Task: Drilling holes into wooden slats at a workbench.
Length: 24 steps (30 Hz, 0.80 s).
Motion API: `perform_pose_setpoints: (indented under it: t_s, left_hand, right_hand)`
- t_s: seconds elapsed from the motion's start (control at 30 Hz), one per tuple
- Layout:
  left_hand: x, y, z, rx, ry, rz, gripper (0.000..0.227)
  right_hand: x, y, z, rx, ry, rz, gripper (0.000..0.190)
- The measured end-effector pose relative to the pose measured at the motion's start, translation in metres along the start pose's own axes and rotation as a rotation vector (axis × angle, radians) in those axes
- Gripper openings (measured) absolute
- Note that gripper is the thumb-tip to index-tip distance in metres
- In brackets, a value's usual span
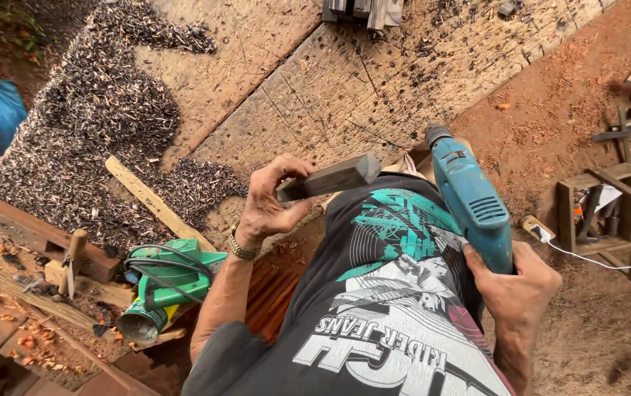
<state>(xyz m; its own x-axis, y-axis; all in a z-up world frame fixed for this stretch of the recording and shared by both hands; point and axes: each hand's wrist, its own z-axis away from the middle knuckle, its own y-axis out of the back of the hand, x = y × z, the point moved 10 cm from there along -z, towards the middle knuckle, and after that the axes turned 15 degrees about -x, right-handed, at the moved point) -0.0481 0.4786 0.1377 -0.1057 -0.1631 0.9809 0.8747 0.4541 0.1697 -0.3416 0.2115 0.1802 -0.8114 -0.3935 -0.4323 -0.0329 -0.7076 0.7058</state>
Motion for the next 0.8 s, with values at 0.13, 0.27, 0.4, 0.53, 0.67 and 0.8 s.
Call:
perform_pose_setpoints:
  t_s: [0.13,0.27,0.4,0.53,0.67,0.8]
  left_hand:
    - [-0.025,-0.007,0.001,-0.056,0.005,0.052,0.038]
    - [-0.009,-0.013,-0.026,-0.115,-0.024,-0.074,0.05]
    - [-0.063,-0.03,-0.057,-0.159,0.051,-0.024,0.05]
    - [-0.098,-0.053,-0.084,-0.264,0.381,0.356,0.052]
    - [-0.092,-0.046,-0.101,-0.196,0.363,0.384,0.059]
    - [-0.11,-0.045,-0.106,-0.168,0.391,0.365,0.06]
  right_hand:
    - [-0.009,0.003,0.0,0.001,0.052,0.064,0.036]
    - [-0.02,0.003,-0.001,-0.011,0.067,0.105,0.035]
    - [-0.016,-0.004,0.002,-0.014,0.04,0.099,0.035]
    - [-0.011,-0.01,0.006,0.008,-0.003,0.05,0.037]
    - [-0.002,-0.017,0.008,0.011,-0.05,-0.01,0.039]
    - [-0.006,-0.016,0.006,-0.004,-0.059,0.004,0.038]
